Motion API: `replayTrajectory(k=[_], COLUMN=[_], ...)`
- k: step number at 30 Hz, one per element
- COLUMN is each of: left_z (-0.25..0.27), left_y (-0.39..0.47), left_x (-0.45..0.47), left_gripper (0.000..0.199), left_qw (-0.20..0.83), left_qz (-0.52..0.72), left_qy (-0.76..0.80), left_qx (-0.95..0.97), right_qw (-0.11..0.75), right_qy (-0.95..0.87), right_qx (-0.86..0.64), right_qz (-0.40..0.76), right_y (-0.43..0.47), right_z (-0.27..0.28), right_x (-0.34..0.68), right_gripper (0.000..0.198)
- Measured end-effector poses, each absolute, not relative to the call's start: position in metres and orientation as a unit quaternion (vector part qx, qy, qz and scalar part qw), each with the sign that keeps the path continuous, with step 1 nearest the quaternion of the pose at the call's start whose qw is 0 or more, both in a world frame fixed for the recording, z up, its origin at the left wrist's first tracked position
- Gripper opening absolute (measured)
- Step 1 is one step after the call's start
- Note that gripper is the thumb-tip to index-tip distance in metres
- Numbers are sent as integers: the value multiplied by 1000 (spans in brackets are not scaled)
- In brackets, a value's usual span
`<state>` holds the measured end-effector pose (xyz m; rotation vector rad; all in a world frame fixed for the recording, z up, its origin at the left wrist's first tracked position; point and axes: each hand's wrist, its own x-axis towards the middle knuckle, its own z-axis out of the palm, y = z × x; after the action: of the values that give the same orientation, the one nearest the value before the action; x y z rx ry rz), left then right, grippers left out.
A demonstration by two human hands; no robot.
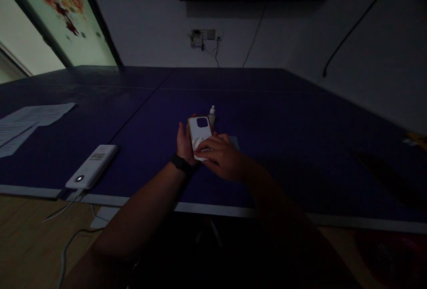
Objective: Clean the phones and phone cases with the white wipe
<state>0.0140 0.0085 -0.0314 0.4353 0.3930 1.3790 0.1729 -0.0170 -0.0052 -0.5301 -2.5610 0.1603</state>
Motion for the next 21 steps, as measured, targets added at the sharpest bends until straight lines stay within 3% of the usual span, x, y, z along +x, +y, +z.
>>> replayTrajectory(k=[14, 21], left_z=[-31, -31], left_y=[10, 10], left_x=[18, 22], left_gripper=[56, 54], left_qw=[714, 722], left_qz=[646, 631], left_qy=[192, 214], left_qx=[193, 188], right_qw=[239, 331], right_qy=[-943, -897], right_qx=[-221, -295], right_qz=[70, 5], right_y=[-13, -3], right_z=[-3, -9], right_x=[174, 174], right_gripper=[15, 18])
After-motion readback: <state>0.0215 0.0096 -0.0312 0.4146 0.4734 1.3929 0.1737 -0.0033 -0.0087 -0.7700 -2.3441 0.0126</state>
